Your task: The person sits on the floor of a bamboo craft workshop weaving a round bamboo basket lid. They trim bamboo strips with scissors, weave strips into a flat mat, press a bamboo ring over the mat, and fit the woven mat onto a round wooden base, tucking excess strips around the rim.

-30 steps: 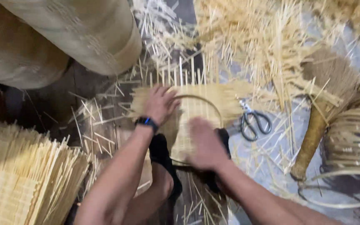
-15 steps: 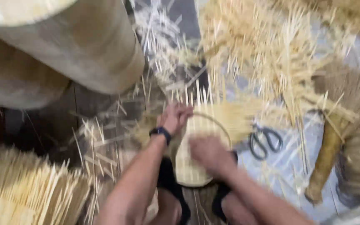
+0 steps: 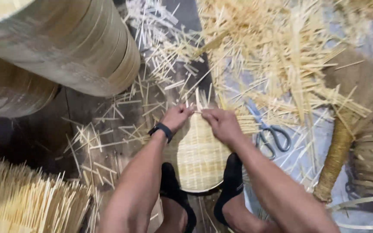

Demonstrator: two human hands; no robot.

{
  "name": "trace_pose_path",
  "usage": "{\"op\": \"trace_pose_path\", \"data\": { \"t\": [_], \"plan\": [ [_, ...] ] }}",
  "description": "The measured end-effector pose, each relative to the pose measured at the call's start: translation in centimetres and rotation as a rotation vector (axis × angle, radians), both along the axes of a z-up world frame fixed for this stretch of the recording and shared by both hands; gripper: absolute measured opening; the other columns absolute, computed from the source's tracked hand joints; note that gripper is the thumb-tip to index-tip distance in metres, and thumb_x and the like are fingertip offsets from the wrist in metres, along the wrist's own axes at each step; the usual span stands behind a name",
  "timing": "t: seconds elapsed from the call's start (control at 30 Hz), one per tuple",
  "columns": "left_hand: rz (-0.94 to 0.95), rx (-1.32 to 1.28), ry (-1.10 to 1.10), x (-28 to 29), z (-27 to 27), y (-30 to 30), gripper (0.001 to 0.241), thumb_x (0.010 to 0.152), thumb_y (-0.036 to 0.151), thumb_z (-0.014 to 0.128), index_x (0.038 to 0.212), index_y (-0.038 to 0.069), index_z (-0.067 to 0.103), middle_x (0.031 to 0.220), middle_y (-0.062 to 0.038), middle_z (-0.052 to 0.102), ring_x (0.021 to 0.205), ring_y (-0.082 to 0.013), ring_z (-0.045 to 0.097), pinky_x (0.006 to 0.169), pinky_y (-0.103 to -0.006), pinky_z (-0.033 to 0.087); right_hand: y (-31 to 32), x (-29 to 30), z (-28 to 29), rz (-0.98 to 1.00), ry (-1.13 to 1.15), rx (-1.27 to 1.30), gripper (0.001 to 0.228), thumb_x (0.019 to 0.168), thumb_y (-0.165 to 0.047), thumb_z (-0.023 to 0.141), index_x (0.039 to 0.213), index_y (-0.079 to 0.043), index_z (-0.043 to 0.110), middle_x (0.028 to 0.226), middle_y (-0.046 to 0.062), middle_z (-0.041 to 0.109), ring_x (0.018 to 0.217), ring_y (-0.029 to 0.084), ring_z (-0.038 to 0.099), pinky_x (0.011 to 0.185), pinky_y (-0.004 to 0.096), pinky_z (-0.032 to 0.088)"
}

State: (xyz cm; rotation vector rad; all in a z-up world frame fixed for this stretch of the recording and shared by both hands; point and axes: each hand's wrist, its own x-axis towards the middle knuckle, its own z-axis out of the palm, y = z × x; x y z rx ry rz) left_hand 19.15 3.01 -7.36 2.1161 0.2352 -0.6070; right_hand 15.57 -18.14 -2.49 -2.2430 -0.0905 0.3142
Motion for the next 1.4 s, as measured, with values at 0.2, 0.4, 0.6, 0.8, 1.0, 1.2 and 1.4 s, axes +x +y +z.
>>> {"op": "trace_pose_path", "data": {
  "t": [0.2, 0.4, 0.6, 0.8, 1.0, 1.2, 1.4],
  "plan": [
    [0.061, -0.192, -0.076, -0.2, -3.3, 0.3, 0.047, 0.088, 0.049, 0.068, 0.086, 0.002, 0.069, 0.071, -0.009, 0.066, 0.069, -0.0181, 0.057, 0.065, -0.039, 0.049, -1.3, -1.5, -3.1, -0.125, -0.201, 0.142, 0.026, 0.098, -0.023, 0.066, 0.11, -0.003, 0.078, 0.099, 0.013, 0.079, 0.09, 0.016, 0.07, 0.08, 0.03, 0.054],
    [0.068, -0.081, 0.049, -0.2, -0.2, 0.4, 0.048, 0.088, 0.051, 0.071, 0.082, 0.003, 0.073, 0.069, -0.008, 0.066, 0.066, -0.0177, 0.06, 0.067, -0.0372, 0.049, -2.6, -0.8, -5.6, -0.258, 0.176, 0.25, 0.034, 0.102, -0.028, 0.07, 0.099, 0.005, 0.078, 0.079, 0.009, 0.07, 0.075, 0.009, 0.057, 0.067, 0.029, 0.05],
    [0.175, 0.059, -0.979, -3.3, -12.8, 3.7, 0.041, 0.107, 0.039, 0.06, 0.111, 0.002, 0.076, 0.104, -0.019, 0.073, 0.094, -0.0275, 0.072, 0.08, -0.0406, 0.051, -3.7, 0.8, -8.4, -0.294, 0.105, 0.438, 0.039, 0.097, -0.034, 0.071, 0.1, 0.004, 0.077, 0.088, 0.009, 0.076, 0.08, 0.017, 0.067, 0.074, 0.035, 0.051],
    [0.255, -0.081, -0.237, -3.0, -14.5, 5.6, 0.066, 0.111, 0.048, 0.063, 0.085, -0.012, 0.065, 0.078, -0.033, 0.063, 0.072, -0.0144, 0.048, 0.066, -0.0458, 0.044, -5.7, 1.1, -5.1, -0.137, -0.019, -0.152, 0.052, 0.106, -0.044, 0.055, 0.088, 0.003, 0.067, 0.073, 0.028, 0.06, 0.066, 0.034, 0.061, 0.069, 0.046, 0.049],
    [0.189, -0.389, -0.193, -5.2, 4.7, 2.2, 0.041, 0.084, 0.041, 0.083, 0.103, 0.005, 0.079, 0.088, -0.001, 0.079, 0.073, -0.0064, 0.068, 0.065, -0.0265, 0.055, -14.7, -2.2, 17.7, 0.3, 0.183, -0.639, 0.041, 0.099, -0.043, 0.055, 0.102, -0.009, 0.077, 0.093, 0.023, 0.075, 0.088, 0.041, 0.071, 0.083, 0.05, 0.055],
    [0.153, -0.109, -0.463, -9.6, 18.1, -0.9, 0.033, 0.07, 0.031, 0.092, 0.086, 0.009, 0.074, 0.08, -0.001, 0.075, 0.068, -0.0112, 0.065, 0.061, -0.0305, 0.053, -24.0, -9.3, 12.7, 0.136, 0.302, -0.723, 0.04, 0.1, -0.047, 0.056, 0.107, -0.014, 0.077, 0.093, 0.013, 0.078, 0.084, 0.027, 0.076, 0.082, 0.041, 0.062],
    [-0.44, 0.131, -1.059, -19.0, 10.7, -2.7, 0.021, 0.077, 0.009, 0.077, 0.088, 0.008, 0.059, 0.089, -0.009, 0.055, 0.084, -0.0284, 0.057, 0.069, -0.0421, 0.049, -24.3, -11.5, -4.9, -0.006, 0.201, -0.371, 0.041, 0.089, -0.039, 0.071, 0.115, -0.009, 0.076, 0.104, 0.016, 0.079, 0.096, 0.029, 0.076, 0.091, 0.041, 0.058]
  ]
}}
